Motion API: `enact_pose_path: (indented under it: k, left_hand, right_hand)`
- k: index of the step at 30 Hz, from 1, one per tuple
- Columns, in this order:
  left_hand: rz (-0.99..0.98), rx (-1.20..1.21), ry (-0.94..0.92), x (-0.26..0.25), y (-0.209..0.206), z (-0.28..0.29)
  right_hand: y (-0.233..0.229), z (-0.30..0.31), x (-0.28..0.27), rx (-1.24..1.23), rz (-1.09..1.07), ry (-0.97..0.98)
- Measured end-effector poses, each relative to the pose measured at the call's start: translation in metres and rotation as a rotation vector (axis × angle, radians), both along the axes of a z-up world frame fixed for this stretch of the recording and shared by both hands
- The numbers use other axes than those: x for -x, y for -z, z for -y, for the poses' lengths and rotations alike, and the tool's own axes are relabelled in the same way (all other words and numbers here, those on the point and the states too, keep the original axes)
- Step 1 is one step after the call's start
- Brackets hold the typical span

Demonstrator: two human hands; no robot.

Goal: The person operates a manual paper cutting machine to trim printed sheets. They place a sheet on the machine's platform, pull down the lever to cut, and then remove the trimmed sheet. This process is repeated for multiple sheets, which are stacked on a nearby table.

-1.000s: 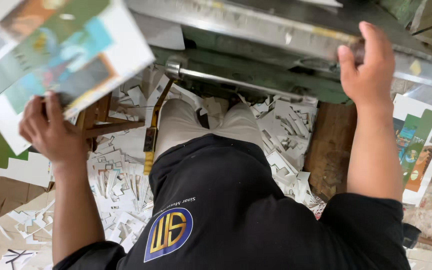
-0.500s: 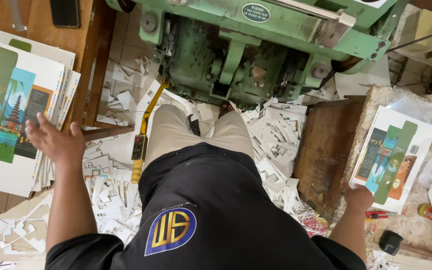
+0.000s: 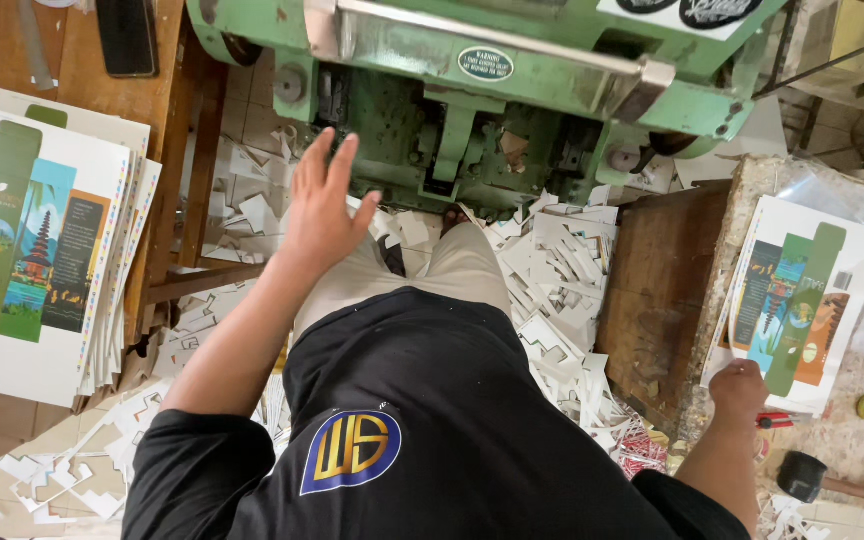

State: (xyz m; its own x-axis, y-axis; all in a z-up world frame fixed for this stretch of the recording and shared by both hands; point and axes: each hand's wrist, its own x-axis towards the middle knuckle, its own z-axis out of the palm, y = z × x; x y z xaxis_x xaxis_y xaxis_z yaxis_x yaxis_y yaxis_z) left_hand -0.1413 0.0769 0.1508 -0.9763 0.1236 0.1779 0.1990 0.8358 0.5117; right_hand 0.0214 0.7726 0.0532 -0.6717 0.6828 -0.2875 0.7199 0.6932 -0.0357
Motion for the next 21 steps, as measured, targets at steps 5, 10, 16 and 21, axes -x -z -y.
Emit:
enact_pose_path:
  k: [5, 10, 16, 21]
  left_hand:
    - [-0.223, 0.026, 0.183, 0.021, -0.065, -0.040]
    - [-0.350, -0.045, 0.292, 0.080, -0.066, -0.061]
    - [0.500, 0.312, 0.312, 0.076, 0.007, -0.062]
    - [-0.126, 0.193, 0.238, -0.056, 0.022, -0.038]
  right_hand:
    - [-0.021, 0.002, -0.007, -0.364, -0.485, -0.035]
    - [-0.069, 0.041, 0.030, -0.264, -0.885, -0.416]
    - [-0.092, 0.184, 0.137, -0.031, -1.085, -1.173]
    - [-0.042, 0.242, 0.222, 0.052, -0.848, -1.418]
